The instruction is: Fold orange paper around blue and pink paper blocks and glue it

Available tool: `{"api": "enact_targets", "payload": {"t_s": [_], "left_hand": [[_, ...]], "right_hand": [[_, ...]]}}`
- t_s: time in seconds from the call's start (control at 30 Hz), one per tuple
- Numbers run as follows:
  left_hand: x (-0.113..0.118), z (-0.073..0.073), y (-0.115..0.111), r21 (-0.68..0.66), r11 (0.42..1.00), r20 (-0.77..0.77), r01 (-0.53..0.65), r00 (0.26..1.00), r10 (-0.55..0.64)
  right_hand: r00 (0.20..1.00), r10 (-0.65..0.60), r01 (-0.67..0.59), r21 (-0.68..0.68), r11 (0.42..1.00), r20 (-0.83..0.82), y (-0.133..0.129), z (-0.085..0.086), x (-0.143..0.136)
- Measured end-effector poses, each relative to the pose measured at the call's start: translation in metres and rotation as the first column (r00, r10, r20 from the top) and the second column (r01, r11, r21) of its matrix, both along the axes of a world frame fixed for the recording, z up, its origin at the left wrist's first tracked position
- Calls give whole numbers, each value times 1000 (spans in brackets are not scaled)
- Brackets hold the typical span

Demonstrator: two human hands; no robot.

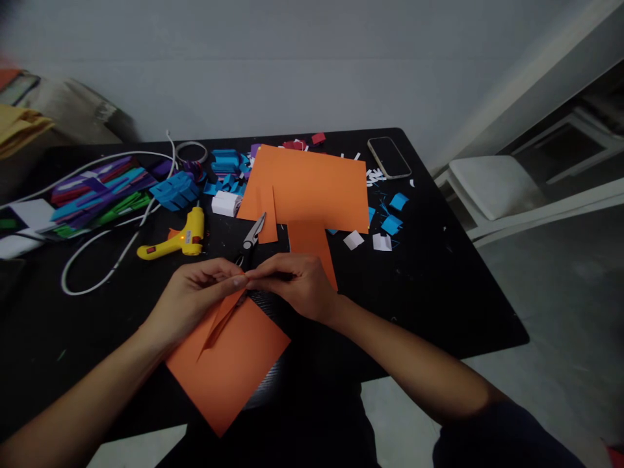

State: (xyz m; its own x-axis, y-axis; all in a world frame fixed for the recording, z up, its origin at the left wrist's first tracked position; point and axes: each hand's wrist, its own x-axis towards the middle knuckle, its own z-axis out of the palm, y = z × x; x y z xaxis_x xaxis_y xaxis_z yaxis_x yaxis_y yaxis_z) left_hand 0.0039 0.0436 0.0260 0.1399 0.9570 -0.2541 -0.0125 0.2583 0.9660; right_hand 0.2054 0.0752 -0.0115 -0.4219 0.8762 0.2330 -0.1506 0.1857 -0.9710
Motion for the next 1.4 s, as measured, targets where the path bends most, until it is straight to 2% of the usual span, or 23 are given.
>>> {"api": "enact_targets", "payload": {"t_s": [0.27,1.0,1.23,1.4], "left_hand": [[-1,0,-1,-1,1000,34,26,999,-26],[-1,0,0,7,999,-4,37,999,-37],[0,4,1,25,1000,1,14,1000,-14],[0,3,0,30,999,-9,43,999,-43]], "right_hand": [[1000,-1,1,-19,1000,-7,0,0,-1],[1000,4,-4,-36,999,11,0,0,0],[994,67,-51,-180,982,86,-1,7,0],[991,114,-98,-205,974,70,-1,8,1]]}}
